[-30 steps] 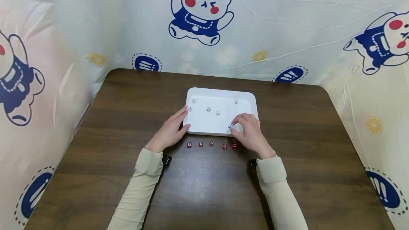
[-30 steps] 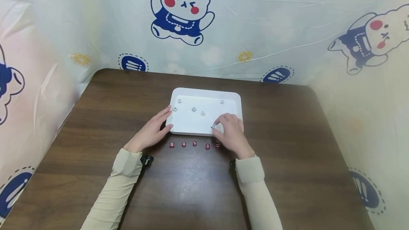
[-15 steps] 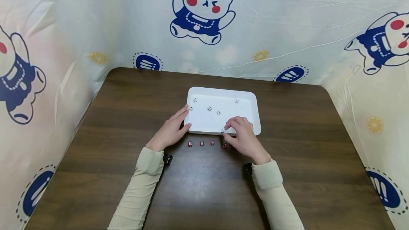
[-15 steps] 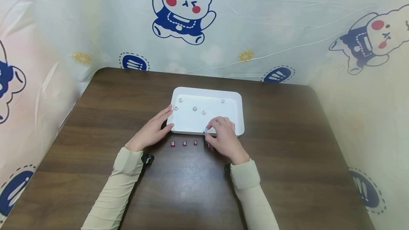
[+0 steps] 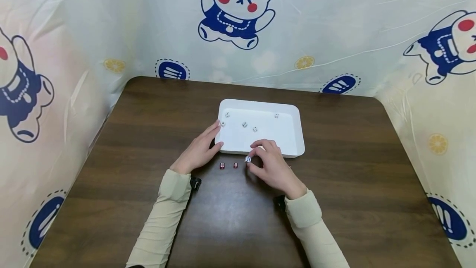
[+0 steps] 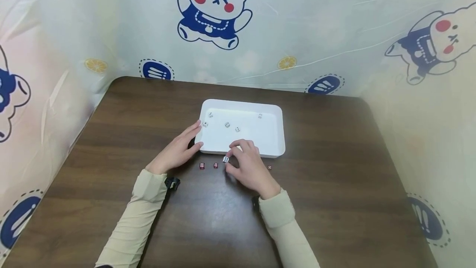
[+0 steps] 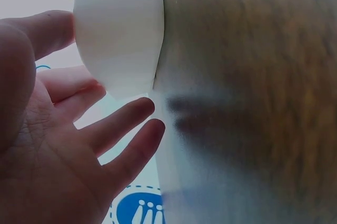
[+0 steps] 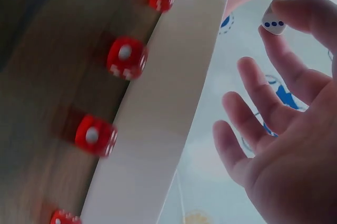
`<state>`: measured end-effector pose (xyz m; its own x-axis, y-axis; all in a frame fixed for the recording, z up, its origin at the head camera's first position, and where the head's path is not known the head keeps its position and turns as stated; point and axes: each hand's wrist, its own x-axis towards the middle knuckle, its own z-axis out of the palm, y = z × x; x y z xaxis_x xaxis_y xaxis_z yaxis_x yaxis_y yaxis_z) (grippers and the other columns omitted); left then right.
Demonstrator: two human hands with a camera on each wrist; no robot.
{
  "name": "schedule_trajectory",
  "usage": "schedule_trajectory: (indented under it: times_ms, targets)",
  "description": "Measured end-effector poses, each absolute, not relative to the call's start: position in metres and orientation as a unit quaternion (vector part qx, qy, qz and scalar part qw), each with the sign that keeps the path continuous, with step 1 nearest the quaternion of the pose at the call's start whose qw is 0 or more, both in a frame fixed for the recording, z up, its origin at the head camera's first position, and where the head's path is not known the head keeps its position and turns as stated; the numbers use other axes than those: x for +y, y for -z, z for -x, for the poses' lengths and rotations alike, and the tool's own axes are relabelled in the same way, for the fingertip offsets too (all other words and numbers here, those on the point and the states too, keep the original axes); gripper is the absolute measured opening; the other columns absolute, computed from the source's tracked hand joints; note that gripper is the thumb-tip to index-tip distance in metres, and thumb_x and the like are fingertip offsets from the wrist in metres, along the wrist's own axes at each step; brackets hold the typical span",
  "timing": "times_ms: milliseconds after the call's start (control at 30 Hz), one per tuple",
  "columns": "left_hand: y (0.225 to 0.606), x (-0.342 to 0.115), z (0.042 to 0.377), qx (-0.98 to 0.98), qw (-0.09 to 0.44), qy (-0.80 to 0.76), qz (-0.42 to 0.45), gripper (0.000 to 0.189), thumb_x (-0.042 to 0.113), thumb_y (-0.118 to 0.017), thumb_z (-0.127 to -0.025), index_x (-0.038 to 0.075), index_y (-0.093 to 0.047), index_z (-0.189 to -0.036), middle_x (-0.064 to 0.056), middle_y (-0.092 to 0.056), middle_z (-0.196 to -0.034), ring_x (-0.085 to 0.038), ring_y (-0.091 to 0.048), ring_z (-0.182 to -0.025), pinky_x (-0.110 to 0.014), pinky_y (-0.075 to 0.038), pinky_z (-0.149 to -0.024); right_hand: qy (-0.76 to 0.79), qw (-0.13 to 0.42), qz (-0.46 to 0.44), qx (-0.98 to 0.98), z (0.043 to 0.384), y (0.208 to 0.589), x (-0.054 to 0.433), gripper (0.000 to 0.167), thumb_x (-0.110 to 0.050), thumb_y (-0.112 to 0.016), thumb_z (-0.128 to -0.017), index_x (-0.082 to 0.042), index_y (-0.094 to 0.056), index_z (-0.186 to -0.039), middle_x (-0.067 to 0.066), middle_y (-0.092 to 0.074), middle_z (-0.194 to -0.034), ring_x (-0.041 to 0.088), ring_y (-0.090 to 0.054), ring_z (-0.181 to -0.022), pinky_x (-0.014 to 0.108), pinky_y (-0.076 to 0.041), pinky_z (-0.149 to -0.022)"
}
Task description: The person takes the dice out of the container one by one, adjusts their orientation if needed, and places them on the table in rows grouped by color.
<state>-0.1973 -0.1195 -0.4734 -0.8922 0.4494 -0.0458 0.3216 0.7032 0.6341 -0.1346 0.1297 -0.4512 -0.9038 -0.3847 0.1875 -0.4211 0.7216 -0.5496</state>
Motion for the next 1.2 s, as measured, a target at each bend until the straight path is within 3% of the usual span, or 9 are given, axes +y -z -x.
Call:
schedule_trajectory:
  times_ms: [333, 900, 1200]
  targets:
    - [0.475, -0.119, 0.201, 0.915, 0.098, -0.326, -0.216, 0.063, 0.031, -0.05, -0.101, 0.004, -0.025, -0.152, -0.003, -0.012, -0.164, -0.023, -0.021, -0.149, -0.044, -0.026, -0.117, -0.297, 0.026, -0.264, -0.917, 0.123, 0.454, 0.111, 0.009, -0.017, -0.071, -0.083, -0.012, -0.067, -0.09, 0.002, -0.057, -0.11, 0.022, -0.047, -0.102, 0.04, -0.039, -0.092]
    - [0.473, -0.119, 0.201, 0.919, 0.105, -0.318, -0.21, 0.063, 0.032, -0.048, -0.101, 0.006, -0.024, -0.153, -0.002, -0.012, -0.164, -0.023, -0.02, -0.149, -0.044, -0.026, -0.117, -0.234, -0.02, -0.308, -0.922, 0.109, 0.471, 0.079, 0.008, -0.021, -0.066, -0.087, -0.015, -0.066, -0.093, -0.001, -0.054, -0.107, 0.018, -0.044, -0.1, 0.032, -0.036, -0.084]
    - [0.474, -0.121, 0.201, 0.918, 0.108, -0.32, -0.209, 0.063, 0.031, -0.048, -0.101, 0.005, -0.024, -0.153, -0.003, -0.011, -0.164, -0.024, -0.021, -0.149, -0.046, -0.026, -0.117, -0.204, -0.04, -0.304, -0.93, 0.109, 0.471, 0.069, 0.009, -0.021, -0.066, -0.088, -0.016, -0.066, -0.095, 0.0, -0.053, -0.107, 0.019, -0.042, -0.1, 0.037, -0.034, -0.089]
